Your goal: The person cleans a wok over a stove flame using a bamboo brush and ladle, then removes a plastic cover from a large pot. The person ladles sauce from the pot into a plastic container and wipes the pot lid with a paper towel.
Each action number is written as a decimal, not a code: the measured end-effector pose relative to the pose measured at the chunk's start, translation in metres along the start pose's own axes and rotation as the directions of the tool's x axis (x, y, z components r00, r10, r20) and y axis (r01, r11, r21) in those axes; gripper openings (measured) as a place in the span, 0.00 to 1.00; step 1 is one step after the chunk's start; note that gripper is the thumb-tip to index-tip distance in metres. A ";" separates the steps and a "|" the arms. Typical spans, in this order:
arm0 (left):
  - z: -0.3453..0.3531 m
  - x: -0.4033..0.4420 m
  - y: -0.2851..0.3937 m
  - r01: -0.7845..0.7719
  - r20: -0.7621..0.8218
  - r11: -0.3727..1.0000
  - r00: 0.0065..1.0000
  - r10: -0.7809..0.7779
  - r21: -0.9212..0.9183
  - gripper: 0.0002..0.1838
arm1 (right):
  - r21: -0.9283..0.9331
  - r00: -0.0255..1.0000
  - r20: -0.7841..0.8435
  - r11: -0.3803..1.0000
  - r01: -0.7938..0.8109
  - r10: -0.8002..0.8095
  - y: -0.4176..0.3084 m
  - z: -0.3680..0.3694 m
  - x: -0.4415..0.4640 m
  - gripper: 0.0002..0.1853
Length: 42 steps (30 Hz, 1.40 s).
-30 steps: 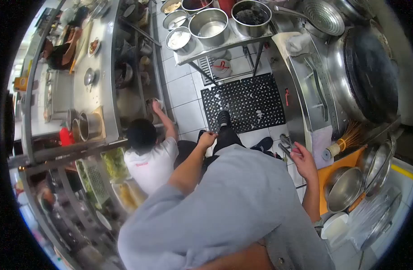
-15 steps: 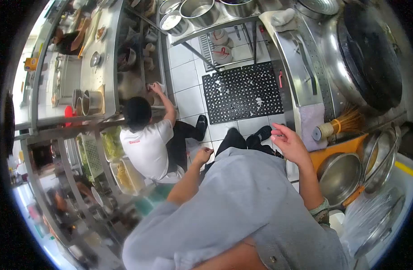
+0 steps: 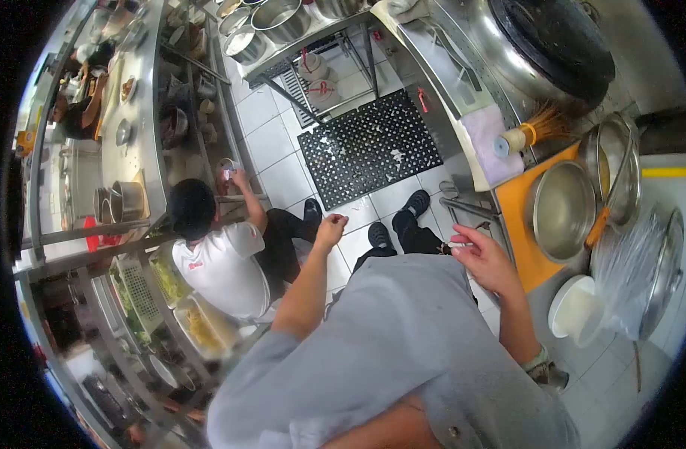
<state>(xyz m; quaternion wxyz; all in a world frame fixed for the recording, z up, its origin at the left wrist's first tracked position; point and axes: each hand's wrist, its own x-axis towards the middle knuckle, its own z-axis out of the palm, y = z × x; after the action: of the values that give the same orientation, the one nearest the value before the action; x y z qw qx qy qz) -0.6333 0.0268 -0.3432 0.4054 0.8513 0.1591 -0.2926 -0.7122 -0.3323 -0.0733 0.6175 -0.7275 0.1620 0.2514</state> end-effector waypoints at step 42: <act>0.061 -0.061 -0.146 -0.430 0.323 0.752 0.898 0.298 0.500 0.13 | -0.171 0.050 -0.985 0.915 -0.365 -0.165 0.041 -0.461 -0.315 0.29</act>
<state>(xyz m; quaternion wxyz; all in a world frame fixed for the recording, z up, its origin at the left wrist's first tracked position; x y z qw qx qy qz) -0.7781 0.0674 -0.4227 0.2025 0.9080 -0.1501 -0.3347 -0.9164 -0.8152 0.1226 0.1617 -0.7880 0.5400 -0.2477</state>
